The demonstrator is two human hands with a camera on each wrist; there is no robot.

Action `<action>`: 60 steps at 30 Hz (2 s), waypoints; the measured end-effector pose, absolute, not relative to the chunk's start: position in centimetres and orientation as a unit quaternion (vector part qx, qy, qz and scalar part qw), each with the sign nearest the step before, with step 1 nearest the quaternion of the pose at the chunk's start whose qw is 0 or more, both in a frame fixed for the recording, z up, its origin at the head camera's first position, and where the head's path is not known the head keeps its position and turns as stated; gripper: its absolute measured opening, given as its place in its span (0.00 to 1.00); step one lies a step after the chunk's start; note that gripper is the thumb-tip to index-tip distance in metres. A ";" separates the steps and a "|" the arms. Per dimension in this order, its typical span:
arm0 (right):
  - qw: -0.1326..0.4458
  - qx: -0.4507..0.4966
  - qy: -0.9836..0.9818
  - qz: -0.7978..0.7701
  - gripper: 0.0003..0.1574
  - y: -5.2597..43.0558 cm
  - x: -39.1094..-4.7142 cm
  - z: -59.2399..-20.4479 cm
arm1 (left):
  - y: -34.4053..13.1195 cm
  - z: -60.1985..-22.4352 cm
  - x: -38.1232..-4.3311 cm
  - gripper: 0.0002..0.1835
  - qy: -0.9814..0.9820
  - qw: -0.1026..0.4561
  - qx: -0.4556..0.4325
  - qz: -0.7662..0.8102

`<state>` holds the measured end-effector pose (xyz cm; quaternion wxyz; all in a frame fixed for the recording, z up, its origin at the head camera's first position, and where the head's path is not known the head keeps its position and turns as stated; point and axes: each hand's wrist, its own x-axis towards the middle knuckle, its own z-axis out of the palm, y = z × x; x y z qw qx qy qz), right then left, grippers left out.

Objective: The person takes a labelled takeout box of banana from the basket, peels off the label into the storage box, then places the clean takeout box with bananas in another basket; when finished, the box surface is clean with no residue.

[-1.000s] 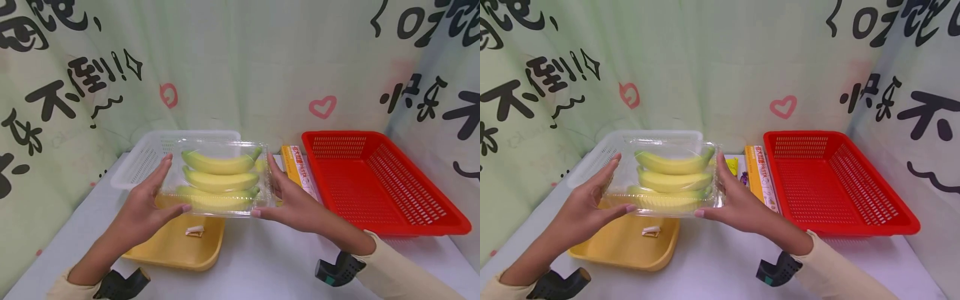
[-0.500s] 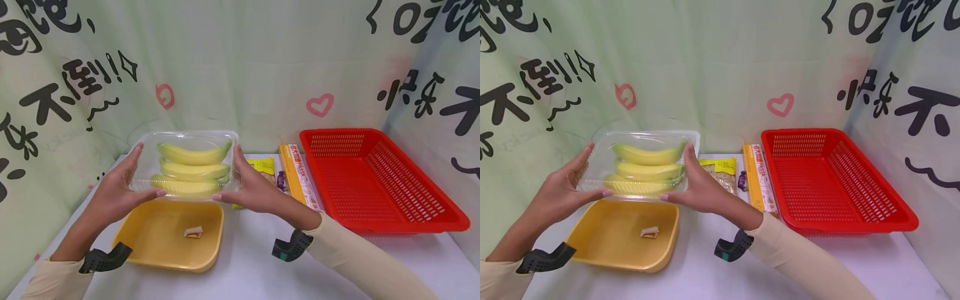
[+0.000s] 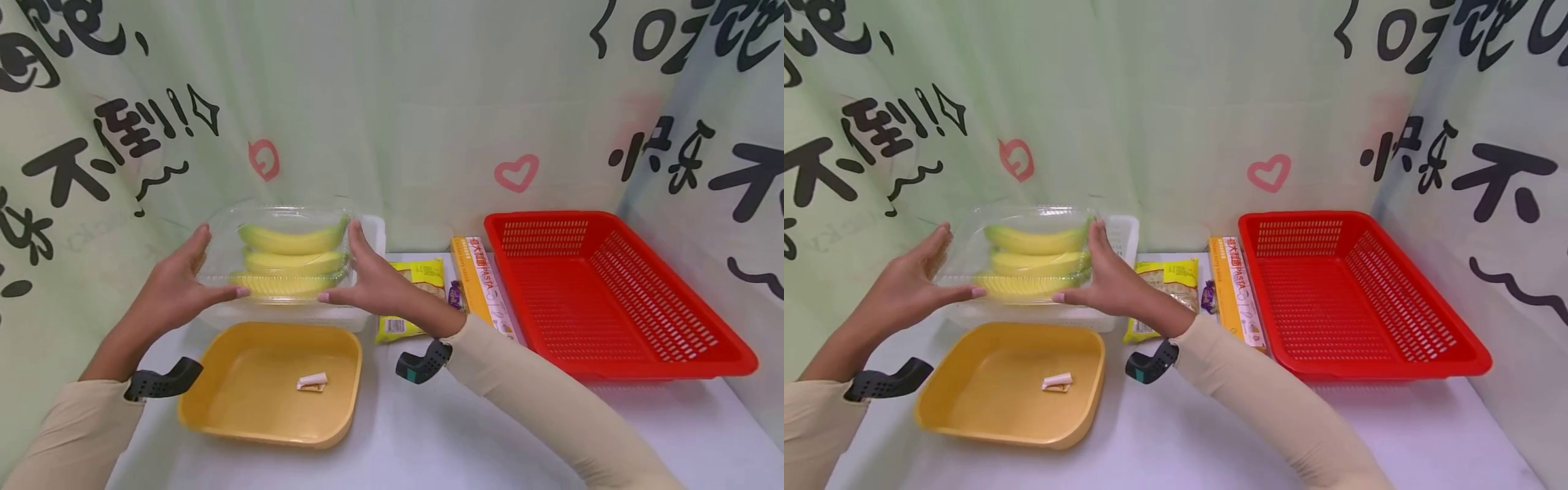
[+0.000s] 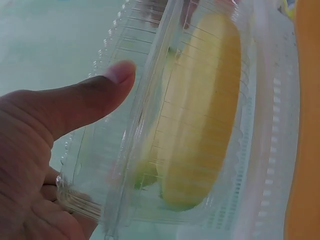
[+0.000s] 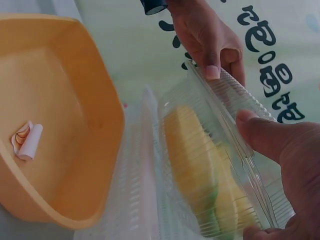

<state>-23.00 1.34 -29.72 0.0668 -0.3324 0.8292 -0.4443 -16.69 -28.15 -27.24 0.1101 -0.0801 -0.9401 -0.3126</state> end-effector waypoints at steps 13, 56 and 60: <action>0.113 -0.324 0.813 -0.470 0.74 0.0 -26.1 -31.3 | -29.0 -27.4 -19.2 0.65 -0.959 0.041 -0.043 -0.275; 0.180 -0.280 0.906 -0.263 0.49 -2.1 -27.7 -31.9 | -30.6 -33.1 -22.3 0.61 -0.961 -0.041 -0.055 -0.267; 0.182 -0.293 0.902 -0.260 0.51 -1.7 -27.9 -32.0 | -30.3 -33.3 -22.4 0.60 -0.960 -0.037 -0.054 -0.272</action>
